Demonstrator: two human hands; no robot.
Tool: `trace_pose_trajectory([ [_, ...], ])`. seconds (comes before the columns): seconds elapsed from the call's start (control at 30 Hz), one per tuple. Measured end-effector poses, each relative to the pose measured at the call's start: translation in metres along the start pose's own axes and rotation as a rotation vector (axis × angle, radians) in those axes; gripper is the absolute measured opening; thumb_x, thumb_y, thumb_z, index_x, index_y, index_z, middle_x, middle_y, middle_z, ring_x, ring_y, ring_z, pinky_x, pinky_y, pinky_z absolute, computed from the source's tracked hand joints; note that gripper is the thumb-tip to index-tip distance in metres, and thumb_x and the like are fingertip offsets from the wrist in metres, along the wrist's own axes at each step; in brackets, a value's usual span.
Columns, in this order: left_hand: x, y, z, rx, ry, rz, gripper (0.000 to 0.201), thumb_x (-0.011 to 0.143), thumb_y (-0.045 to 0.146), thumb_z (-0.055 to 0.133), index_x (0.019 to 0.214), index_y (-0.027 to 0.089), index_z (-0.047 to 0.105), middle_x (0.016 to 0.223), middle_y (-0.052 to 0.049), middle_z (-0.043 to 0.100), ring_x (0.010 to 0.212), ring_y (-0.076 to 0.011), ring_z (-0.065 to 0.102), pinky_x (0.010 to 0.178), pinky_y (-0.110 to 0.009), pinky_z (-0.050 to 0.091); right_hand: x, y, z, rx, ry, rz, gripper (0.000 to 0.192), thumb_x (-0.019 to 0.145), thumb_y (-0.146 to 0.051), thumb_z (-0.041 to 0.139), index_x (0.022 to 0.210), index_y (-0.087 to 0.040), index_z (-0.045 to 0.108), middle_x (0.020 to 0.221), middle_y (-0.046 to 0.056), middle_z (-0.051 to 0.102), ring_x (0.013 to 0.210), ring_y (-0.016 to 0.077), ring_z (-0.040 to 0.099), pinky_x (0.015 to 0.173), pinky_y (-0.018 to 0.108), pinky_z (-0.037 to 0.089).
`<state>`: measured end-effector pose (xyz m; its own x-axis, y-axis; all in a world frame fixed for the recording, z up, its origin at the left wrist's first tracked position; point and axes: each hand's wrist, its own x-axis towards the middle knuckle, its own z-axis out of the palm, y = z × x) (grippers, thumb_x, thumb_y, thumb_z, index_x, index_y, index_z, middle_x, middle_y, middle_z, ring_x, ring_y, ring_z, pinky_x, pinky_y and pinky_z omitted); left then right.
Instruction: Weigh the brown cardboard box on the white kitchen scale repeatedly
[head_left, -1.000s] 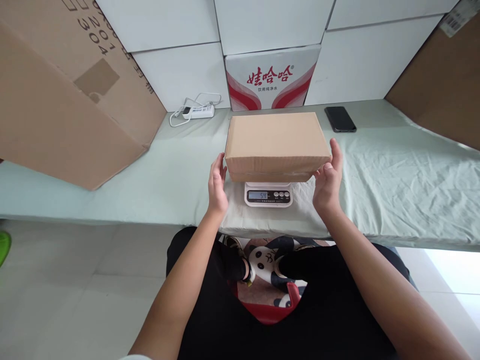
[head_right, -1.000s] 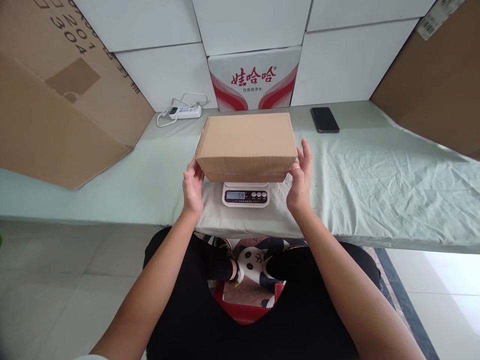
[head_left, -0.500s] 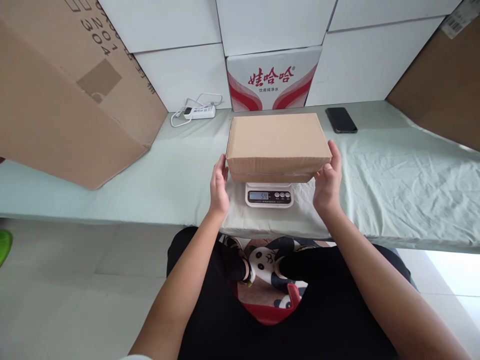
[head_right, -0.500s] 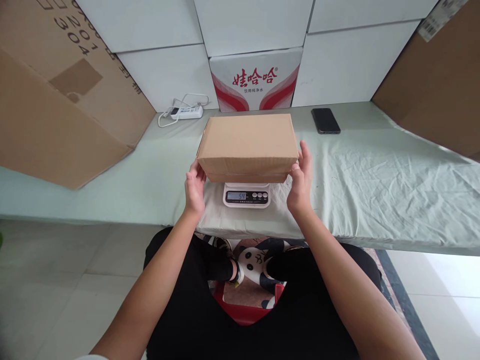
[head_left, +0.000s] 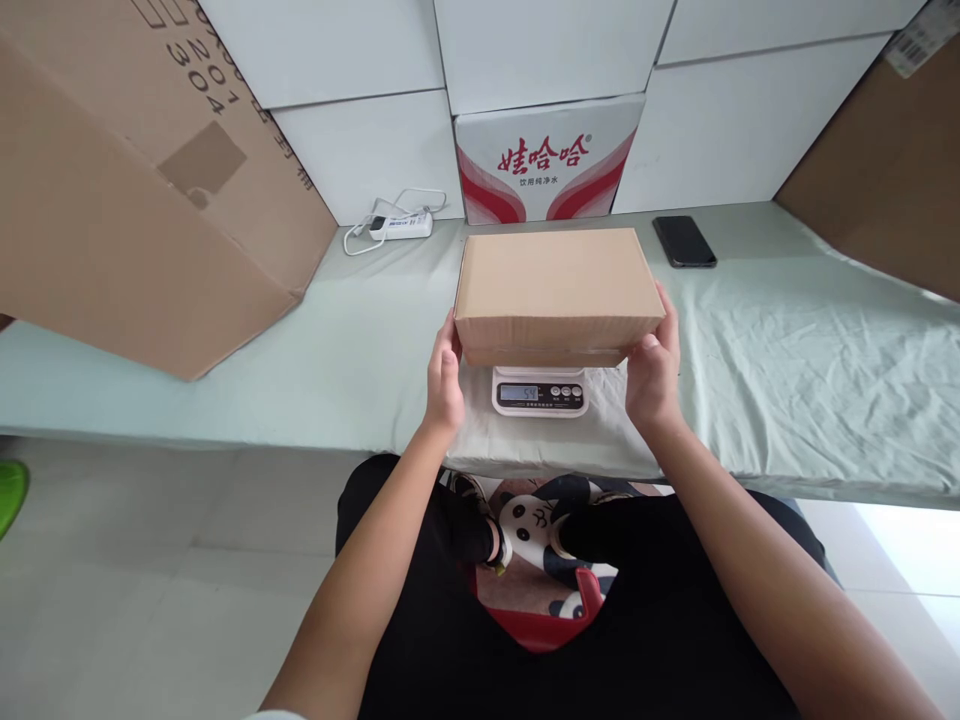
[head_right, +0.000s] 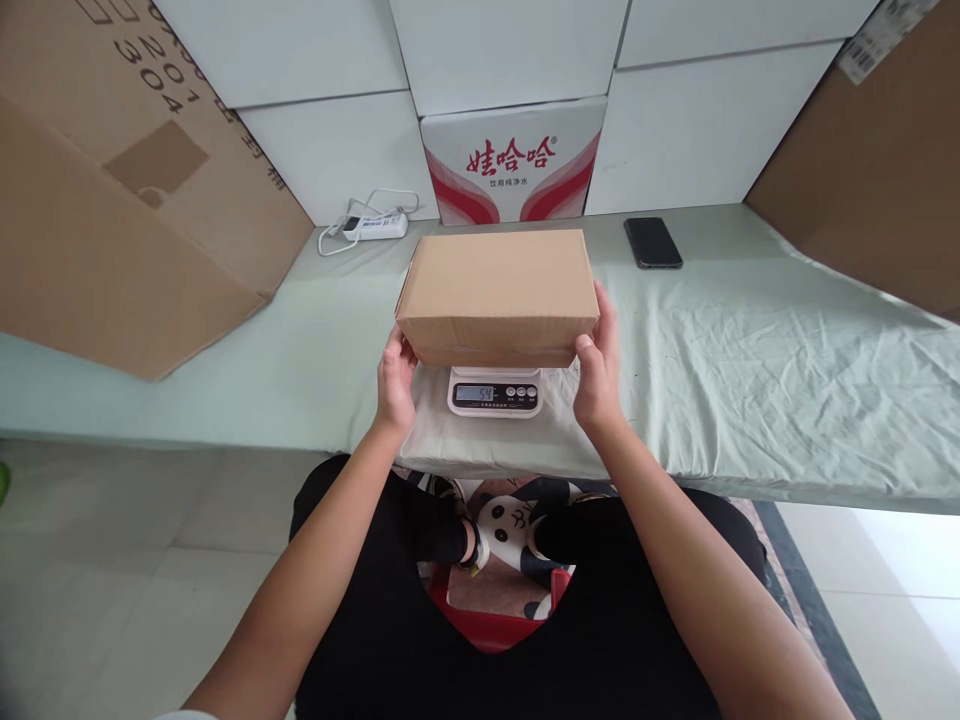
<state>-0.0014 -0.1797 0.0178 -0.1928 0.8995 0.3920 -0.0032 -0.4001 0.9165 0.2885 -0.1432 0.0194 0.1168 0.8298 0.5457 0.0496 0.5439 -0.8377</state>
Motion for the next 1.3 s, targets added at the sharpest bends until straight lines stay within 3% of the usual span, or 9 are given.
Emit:
trace_pose_trajectory([
  [0.23,-0.001,0.004,0.003,-0.050,-0.014,-0.032,0.096,0.099,0.095,0.046,0.177,0.040,0.043,0.189,-0.006,0.043,0.177,-0.0348,0.040,0.143,-0.052,0.038,0.000,-0.001,-0.001,-0.006,-0.071,0.014,0.083,0.098,-0.080,0.062,0.173,-0.052,0.041,0.189,-0.007,0.040,0.181,0.0398,0.028,0.149,0.075,0.020],
  [0.33,-0.001,0.006,0.003,-0.033,-0.038,-0.027,0.097,0.100,0.094,0.045,0.181,0.040,0.036,0.191,-0.006,0.041,0.179,-0.0333,0.036,0.144,-0.050,0.035,-0.002,-0.001,-0.001,-0.008,-0.096,0.021,0.087,0.098,-0.080,0.063,0.176,-0.054,0.034,0.191,-0.009,0.035,0.182,0.0378,0.026,0.150,0.072,0.020],
  [0.47,-0.002,0.006,0.002,0.007,-0.047,-0.036,0.099,0.100,0.094,0.043,0.182,0.040,0.031,0.189,-0.007,0.043,0.178,-0.0324,0.037,0.145,-0.051,0.034,-0.004,0.001,-0.003,-0.030,-0.102,-0.002,0.090,0.098,-0.081,0.062,0.177,-0.057,0.026,0.193,-0.011,0.031,0.184,0.0386,0.022,0.149,0.079,0.018],
  [1.1,-0.002,0.007,-0.002,0.090,-0.072,-0.042,0.093,0.103,0.091,0.040,0.181,0.039,0.034,0.191,-0.004,0.039,0.181,-0.0309,0.030,0.148,-0.051,0.028,-0.004,-0.003,0.000,-0.072,-0.058,0.003,0.087,0.096,-0.076,0.060,0.176,-0.059,0.030,0.189,-0.011,0.039,0.179,0.0378,0.035,0.147,0.075,0.030],
  [1.3,-0.001,0.008,-0.001,0.090,-0.072,-0.015,0.089,0.104,0.091,0.041,0.177,0.041,0.042,0.188,-0.001,0.045,0.181,-0.0303,0.031,0.150,-0.051,0.023,-0.004,-0.008,0.001,-0.038,-0.066,0.020,0.087,0.096,-0.079,0.062,0.175,-0.056,0.033,0.189,-0.012,0.036,0.182,0.0376,0.026,0.150,0.074,0.023],
])
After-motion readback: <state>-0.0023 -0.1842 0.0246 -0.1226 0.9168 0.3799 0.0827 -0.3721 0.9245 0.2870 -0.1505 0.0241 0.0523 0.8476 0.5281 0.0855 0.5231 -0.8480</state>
